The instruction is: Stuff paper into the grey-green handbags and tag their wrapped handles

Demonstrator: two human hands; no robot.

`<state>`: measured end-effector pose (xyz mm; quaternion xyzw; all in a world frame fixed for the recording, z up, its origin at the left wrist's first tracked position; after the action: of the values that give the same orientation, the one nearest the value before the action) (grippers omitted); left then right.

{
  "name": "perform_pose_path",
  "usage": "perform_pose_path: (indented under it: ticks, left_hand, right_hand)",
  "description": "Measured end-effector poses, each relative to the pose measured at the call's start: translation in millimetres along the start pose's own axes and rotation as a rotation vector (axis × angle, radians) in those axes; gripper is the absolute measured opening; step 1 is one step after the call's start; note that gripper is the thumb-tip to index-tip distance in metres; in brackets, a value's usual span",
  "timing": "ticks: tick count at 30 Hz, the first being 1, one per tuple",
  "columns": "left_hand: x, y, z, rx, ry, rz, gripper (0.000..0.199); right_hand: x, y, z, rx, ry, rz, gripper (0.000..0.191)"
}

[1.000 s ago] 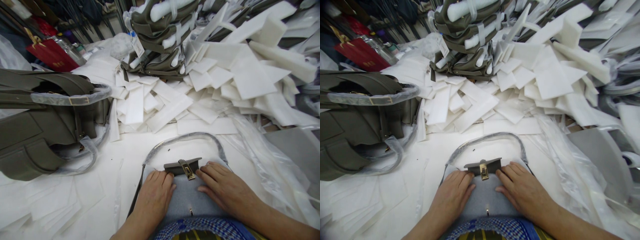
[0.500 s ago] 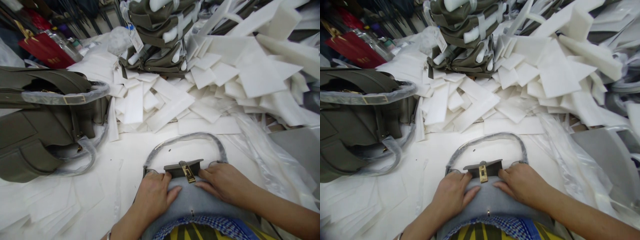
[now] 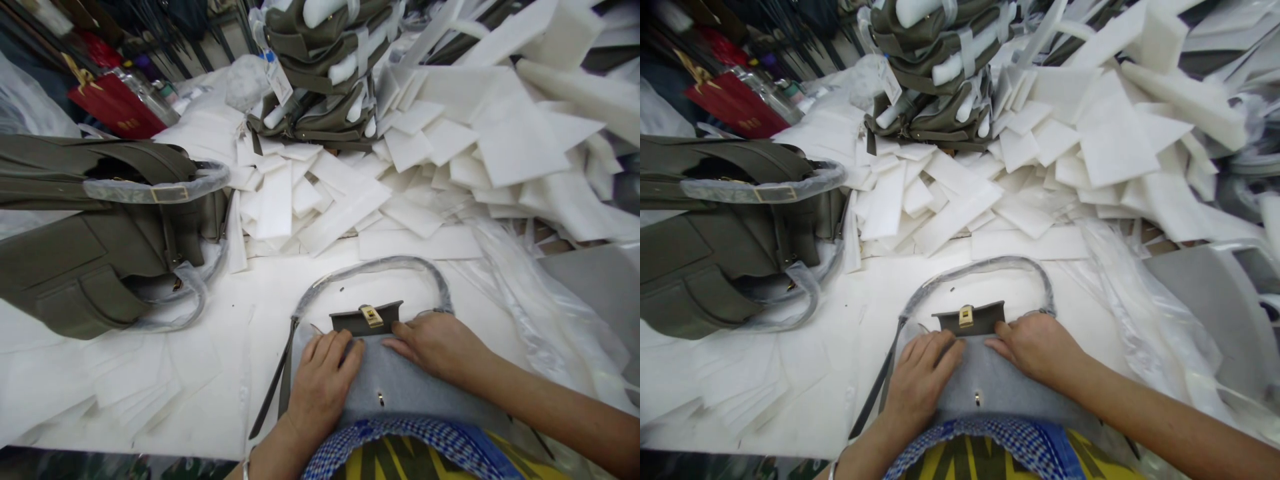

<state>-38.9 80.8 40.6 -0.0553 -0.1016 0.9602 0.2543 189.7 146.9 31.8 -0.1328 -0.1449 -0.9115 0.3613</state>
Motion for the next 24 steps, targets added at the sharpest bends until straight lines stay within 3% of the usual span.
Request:
perform_pose_path:
  ticks: [4,7,9,15,18,21,24]
  left_hand:
    - [-2,14,9.2,0.130,0.161,-0.061,0.034]
    - [-4,25,16.9,0.307,0.175,-0.117,0.068]
    - [-7,31,19.1,0.369,0.155,-0.157,0.077]
    - [-12,38,11.5,0.345,0.080,-0.163,0.069]
    - [-13,38,9.1,0.323,0.050,-0.176,0.068]
    - [-13,38,9.9,0.319,0.039,-0.188,0.069]
    - [-12,39,11.8,0.319,0.039,-0.193,0.071]
  right_hand:
    - [0,1,0,0.000,0.034,0.011,0.044]
    - [0,2,0,-0.008,0.054,-0.007,0.047]
    - [1,2,-2,-0.016,0.069,-0.018,0.049]
    - [3,4,-3,-0.108,0.087,0.014,0.042]
    - [7,13,3,-0.206,0.039,0.113,0.037]
    - [15,33,4,-0.242,-0.033,0.246,0.052]
    - [21,56,-6,-0.178,-0.085,0.321,0.072]
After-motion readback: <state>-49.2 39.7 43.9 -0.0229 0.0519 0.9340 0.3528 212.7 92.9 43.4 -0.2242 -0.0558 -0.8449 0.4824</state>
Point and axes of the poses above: each hand's wrist, its own y-axis away from the middle knuckle, its own z-axis out of the back of the hand, x = y × z, the point moved 1 cm from there along -y, towards the middle knuckle, and after that the axes turned 10 degrees about -y, right-handed, at the moved point
